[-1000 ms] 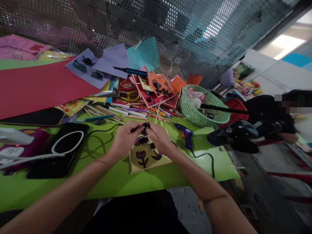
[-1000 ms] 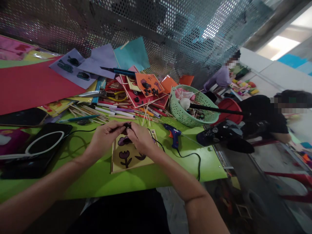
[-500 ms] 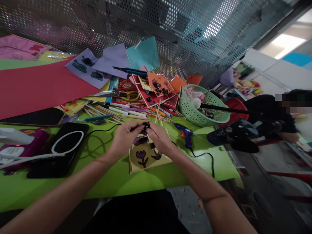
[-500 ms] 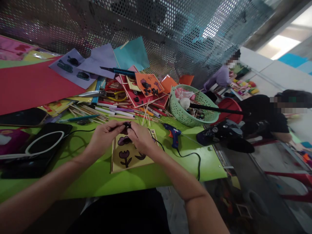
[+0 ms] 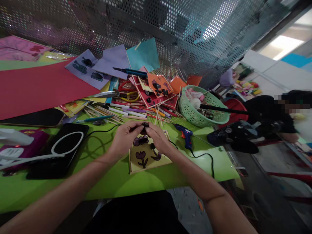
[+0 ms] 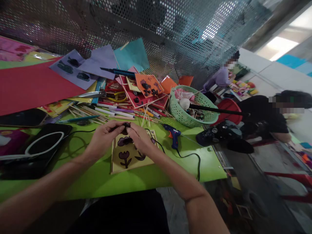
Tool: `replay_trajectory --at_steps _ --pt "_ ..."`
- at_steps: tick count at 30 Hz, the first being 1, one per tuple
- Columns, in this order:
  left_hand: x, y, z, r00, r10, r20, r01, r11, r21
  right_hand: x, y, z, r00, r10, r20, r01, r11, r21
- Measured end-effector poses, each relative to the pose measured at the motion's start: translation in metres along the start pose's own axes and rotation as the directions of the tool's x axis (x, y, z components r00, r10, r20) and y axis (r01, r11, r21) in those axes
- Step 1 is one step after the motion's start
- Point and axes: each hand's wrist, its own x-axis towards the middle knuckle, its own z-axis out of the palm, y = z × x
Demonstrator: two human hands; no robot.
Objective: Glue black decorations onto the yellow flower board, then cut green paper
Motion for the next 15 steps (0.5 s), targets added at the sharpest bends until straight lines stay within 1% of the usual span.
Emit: replay_trajectory --at_steps 4,7,11,15 --pt "0.0011 -0.0022 0.0008 0.999 -0.04 0.011 0.041 0.998 -0.037 -0.002 -0.0006 -0.0028 1.0 -0.019 0.004 0.019 1.0 0.007" --pt "0.0016 -0.0037 0.0013 0.999 -0.043 0.007 0.044 0.997 -0.058 -0.0027 -0.0001 -0.004 1.0 -0.019 0.008 0.019 1.0 0.011" --pt "0.0008 -0.0026 0.0014 1.0 0.004 0.0 -0.004 1.0 -0.028 -0.0011 -0.0001 -0.0023 1.0 -0.005 -0.007 0.006 1.0 0.019" --pt "0.0 -0.0017 0.0004 0.999 0.045 -0.019 -0.044 0.999 0.021 0.0004 -0.0022 -0.0007 0.999 -0.029 -0.017 0.029 1.0 -0.001"
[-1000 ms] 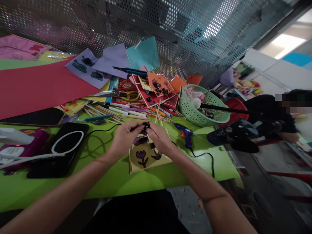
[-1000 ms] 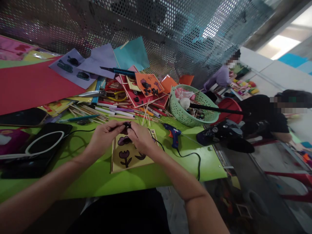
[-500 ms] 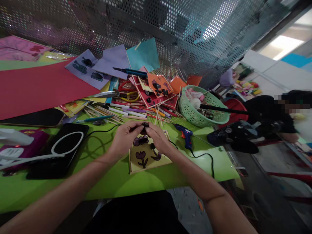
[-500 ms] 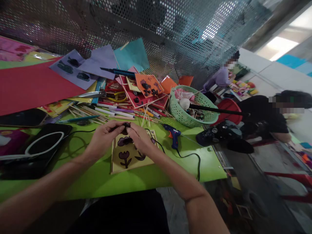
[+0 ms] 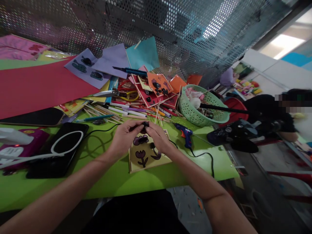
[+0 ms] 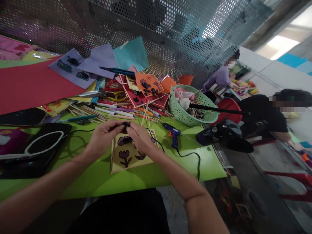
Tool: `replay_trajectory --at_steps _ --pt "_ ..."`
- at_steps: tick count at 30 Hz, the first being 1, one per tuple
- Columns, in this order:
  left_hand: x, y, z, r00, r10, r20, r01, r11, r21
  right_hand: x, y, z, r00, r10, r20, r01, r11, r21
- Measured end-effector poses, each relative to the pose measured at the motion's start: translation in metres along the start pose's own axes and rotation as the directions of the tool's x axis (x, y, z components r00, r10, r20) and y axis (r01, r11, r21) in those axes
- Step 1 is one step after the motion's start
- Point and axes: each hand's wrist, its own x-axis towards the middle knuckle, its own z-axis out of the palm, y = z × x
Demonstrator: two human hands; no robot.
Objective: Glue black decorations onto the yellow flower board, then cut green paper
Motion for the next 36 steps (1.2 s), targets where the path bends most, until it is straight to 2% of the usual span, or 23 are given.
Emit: replay_trajectory --at_steps 6,10,13,16,24,29,36 --pt "0.0015 -0.0004 0.0004 0.997 -0.073 0.027 0.075 0.994 -0.085 -0.0029 -0.0004 -0.0029 1.0 0.002 0.026 -0.004 0.998 0.063" --pt "0.0018 -0.0008 -0.0003 0.997 -0.072 0.038 0.076 0.993 -0.095 -0.0035 0.0011 -0.0016 0.997 0.071 0.024 -0.074 0.983 0.17" --pt "0.0015 -0.0029 -0.0012 0.997 -0.062 0.034 0.065 0.995 -0.082 -0.0021 0.0036 0.0006 0.998 0.049 0.029 -0.054 0.978 0.201" --pt "0.0013 -0.0046 -0.001 0.998 -0.062 0.024 0.063 0.996 -0.064 -0.0017 0.0063 0.0008 0.999 0.016 0.03 -0.021 0.984 0.177" --pt "0.0026 -0.0011 -0.0004 0.994 -0.096 0.046 0.1 0.99 -0.099 -0.003 0.0041 -0.0002 0.999 0.039 0.038 -0.045 0.979 0.197" --pt "0.0027 -0.0007 -0.0009 0.996 -0.075 0.044 0.079 0.993 -0.087 -0.0015 0.0033 -0.0002 0.999 0.0 0.034 -0.004 0.993 0.118" --pt "0.0025 -0.0032 -0.0001 0.993 -0.108 0.052 0.113 0.989 -0.1 -0.0036 0.0008 -0.0041 0.999 -0.028 0.037 0.027 0.999 0.022"
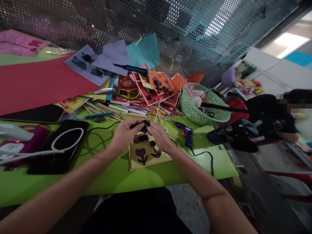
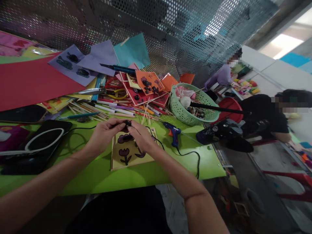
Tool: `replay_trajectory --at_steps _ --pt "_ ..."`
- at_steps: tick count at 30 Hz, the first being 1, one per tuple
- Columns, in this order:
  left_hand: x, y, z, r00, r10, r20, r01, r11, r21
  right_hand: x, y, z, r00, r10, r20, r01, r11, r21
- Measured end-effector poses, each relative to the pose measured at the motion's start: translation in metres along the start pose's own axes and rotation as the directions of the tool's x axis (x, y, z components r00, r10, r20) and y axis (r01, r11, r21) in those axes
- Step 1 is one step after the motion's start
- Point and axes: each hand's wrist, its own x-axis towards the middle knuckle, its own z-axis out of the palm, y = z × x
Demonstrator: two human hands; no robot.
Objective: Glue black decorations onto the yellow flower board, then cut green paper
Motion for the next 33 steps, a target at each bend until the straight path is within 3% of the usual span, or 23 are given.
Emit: replay_trajectory --at_steps 9,17,25,33 --pt "-0.001 -0.001 -0.004 0.988 0.157 -0.011 -0.152 0.968 0.2 0.003 -0.003 0.001 1.0 0.029 -0.003 -0.03 0.996 -0.09" --pt "0.0 0.0 -0.002 0.995 0.099 -0.004 -0.098 0.986 0.134 0.001 -0.006 -0.001 1.0 0.004 0.022 -0.001 0.995 -0.103" --pt "-0.003 0.001 -0.004 0.968 0.247 -0.038 -0.221 0.917 0.333 0.004 -0.012 0.0 1.0 0.011 0.005 -0.009 0.956 -0.294" --pt "-0.001 -0.002 -0.004 0.988 0.154 -0.016 -0.146 0.962 0.232 0.001 -0.011 -0.002 1.0 0.017 0.021 -0.011 0.97 -0.245"
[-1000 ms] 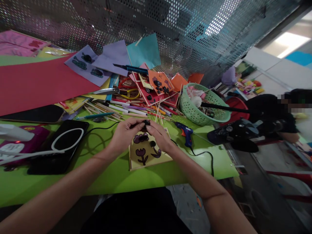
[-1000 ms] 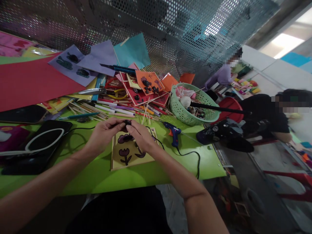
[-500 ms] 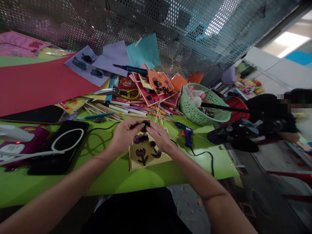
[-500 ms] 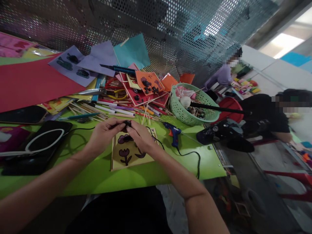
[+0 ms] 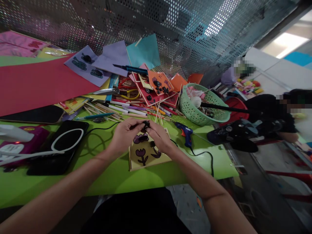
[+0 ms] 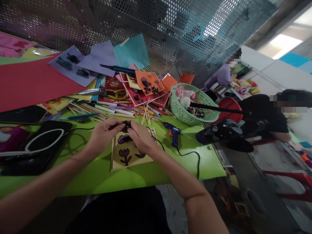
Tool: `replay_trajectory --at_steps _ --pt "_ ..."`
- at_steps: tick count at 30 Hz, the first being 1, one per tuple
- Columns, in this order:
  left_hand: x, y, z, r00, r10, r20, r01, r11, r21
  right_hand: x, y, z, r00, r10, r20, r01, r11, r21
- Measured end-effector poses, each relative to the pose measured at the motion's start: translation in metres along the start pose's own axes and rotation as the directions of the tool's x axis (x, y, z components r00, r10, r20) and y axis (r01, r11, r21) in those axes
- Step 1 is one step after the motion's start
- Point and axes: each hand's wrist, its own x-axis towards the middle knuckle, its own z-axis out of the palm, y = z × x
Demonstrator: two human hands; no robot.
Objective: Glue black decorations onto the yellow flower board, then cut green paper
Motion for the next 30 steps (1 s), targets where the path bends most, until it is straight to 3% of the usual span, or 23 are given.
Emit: replay_trajectory --at_steps 7,14,21,30 --pt "-0.001 0.001 0.0 0.997 0.069 -0.042 -0.064 0.991 0.117 0.001 -0.003 0.001 1.0 -0.001 -0.027 -0.001 0.999 -0.051" --pt "0.001 0.004 0.001 0.996 -0.078 0.038 0.082 0.99 -0.116 0.001 0.004 0.002 1.0 -0.016 -0.006 0.017 0.995 0.097" --pt "0.0 0.005 0.001 1.0 -0.013 -0.007 0.013 0.999 -0.035 0.001 0.008 0.006 1.0 0.002 -0.026 0.004 0.978 0.208" --pt "0.0 0.008 0.002 0.995 -0.098 0.028 0.101 0.984 -0.149 -0.002 0.006 0.004 0.999 0.038 -0.014 -0.032 0.955 0.294"
